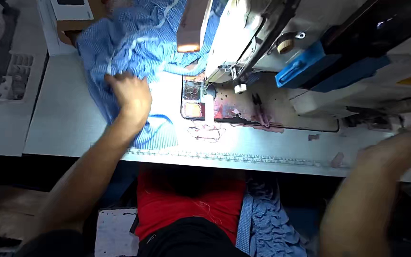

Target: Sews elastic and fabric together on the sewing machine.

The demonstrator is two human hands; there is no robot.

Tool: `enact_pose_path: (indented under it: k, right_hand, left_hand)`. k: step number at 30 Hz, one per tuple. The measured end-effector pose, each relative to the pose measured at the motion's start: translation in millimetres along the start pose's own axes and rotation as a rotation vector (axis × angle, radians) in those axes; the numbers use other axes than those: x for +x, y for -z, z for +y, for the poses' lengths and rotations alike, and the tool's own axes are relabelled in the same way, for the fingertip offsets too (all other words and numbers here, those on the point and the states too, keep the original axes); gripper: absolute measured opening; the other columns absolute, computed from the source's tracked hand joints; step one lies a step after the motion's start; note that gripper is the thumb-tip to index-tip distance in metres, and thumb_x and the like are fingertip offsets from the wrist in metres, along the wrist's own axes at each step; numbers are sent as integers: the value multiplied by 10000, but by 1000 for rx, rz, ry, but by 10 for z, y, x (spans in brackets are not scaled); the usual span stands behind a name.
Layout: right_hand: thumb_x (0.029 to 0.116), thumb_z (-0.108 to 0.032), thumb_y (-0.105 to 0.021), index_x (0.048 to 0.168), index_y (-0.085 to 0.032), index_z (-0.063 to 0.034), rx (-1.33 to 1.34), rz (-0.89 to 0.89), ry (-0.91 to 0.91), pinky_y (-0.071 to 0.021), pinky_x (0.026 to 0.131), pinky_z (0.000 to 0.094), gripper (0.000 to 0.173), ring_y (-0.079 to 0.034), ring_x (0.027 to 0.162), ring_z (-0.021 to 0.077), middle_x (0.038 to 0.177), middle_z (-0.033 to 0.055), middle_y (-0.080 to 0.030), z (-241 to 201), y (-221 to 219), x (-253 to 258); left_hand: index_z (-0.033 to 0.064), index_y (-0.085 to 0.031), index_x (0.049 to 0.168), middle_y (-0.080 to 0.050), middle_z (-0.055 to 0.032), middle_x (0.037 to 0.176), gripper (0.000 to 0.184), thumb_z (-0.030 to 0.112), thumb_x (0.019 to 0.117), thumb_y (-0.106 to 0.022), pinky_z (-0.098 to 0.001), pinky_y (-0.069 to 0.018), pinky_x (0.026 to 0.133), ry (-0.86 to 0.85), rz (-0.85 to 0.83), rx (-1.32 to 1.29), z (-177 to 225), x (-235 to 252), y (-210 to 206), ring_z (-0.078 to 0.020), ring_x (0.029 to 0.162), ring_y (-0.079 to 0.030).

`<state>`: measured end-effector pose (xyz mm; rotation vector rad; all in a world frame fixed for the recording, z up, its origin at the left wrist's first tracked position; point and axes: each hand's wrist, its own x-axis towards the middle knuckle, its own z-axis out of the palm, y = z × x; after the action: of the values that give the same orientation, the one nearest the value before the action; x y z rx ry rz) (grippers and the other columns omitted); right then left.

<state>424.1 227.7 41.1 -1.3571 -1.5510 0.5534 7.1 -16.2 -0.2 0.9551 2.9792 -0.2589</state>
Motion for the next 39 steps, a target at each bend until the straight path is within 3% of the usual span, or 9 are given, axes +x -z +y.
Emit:
enact_pose_path:
  k: [4, 9, 14, 17, 22, 28, 33, 36, 39]
  right_hand:
    - [1021, -417, -602, 1488, -403, 57, -341, -602, 292, -464, 1076, 578, 695, -514, 1324, 451, 1452, 343, -463, -234, -698, -887]
    - [1081, -126, -432, 1316, -555, 100, -692, -696, 646, -477, 925, 715, 349, -580, 1138, 582, 1217, 373, -579, -174, -934, -786]
    - [1054, -158, -377, 1389, -515, -5, -361, -782, 513, -536, 836, 647, 392, -680, 1010, 434, 1143, 268, -664, -493, -897, -1211]
    - [1071, -316, -510, 1383, -581, -60, -230, -904, 647, -574, 801, 534, 410, -693, 988, 330, 1181, 186, -661, -869, -1226, -1626]
    - [1024, -220, -632, 1300, -668, -91, -246, -852, 913, -540, 618, 477, 307, -658, 807, 329, 1002, 160, -623, -1264, -1812, -1995]
    - [1040, -241, -610, 1255, -718, -108, -210, -825, 828, -573, 709, 475, 275, -689, 859, 282, 1027, 130, -685, -1086, -1694, -1899]
    - [1039, -372, -579, 1280, -701, -39, -449, -620, 522, -504, 912, 663, 429, -652, 1041, 481, 1114, 297, -673, -253, -1013, -1089]
    - [1054, -495, -476, 1449, -572, -62, -595, -504, 420, -254, 1090, 782, 593, -427, 1320, 599, 1378, 361, -523, -14, -883, -889]
    - [1067, -489, -438, 1473, -539, -73, -543, -514, 511, -243, 1061, 808, 591, -373, 1371, 593, 1461, 314, -486, -362, -964, -1216]
  left_hand:
    - [-110, -626, 1202, -592, -374, 1236, 478, 291, 1102, -385, -753, -360, 961, -101, 178, 21, -213, -352, -113, -576, 1195, -544]
    - [118, -647, 1359, -671, -156, 1287, 383, 21, 1010, -521, -536, -480, 1044, -822, 325, -361, -505, -287, -342, -370, 1233, -618]
    - [221, -708, 1268, -663, -98, 1088, 396, 431, 1051, -452, -573, -413, 945, -577, 322, -393, -730, -241, -448, -342, 1072, -595]
    - [225, -762, 1156, -635, -84, 926, 313, 405, 1053, -527, -523, -352, 1010, -640, 394, -505, -780, -245, -521, -293, 965, -586]
    - [213, -779, 1097, -619, -71, 895, 296, 374, 1029, -540, -513, -339, 1017, -669, 418, -534, -774, -232, -519, -283, 964, -572]
    - [170, -788, 1044, -645, -57, 909, 281, 332, 993, -564, -472, -378, 969, -660, 451, -637, -819, -241, -570, -270, 990, -573]
    - [141, -751, 868, -683, -33, 842, 322, 382, 972, -565, -509, -508, 839, -730, 60, -683, -1007, -1258, -428, -244, 893, -650]
    - [163, -740, 833, -687, -41, 779, 256, 349, 963, -621, -529, -558, 658, -1081, -397, -600, -1174, -2078, 51, -271, 776, -697]
    - [217, -758, 1138, -744, -35, 971, 269, 397, 947, -699, -487, -575, 656, -1316, -621, -776, -1113, -2262, 300, -238, 829, -719]
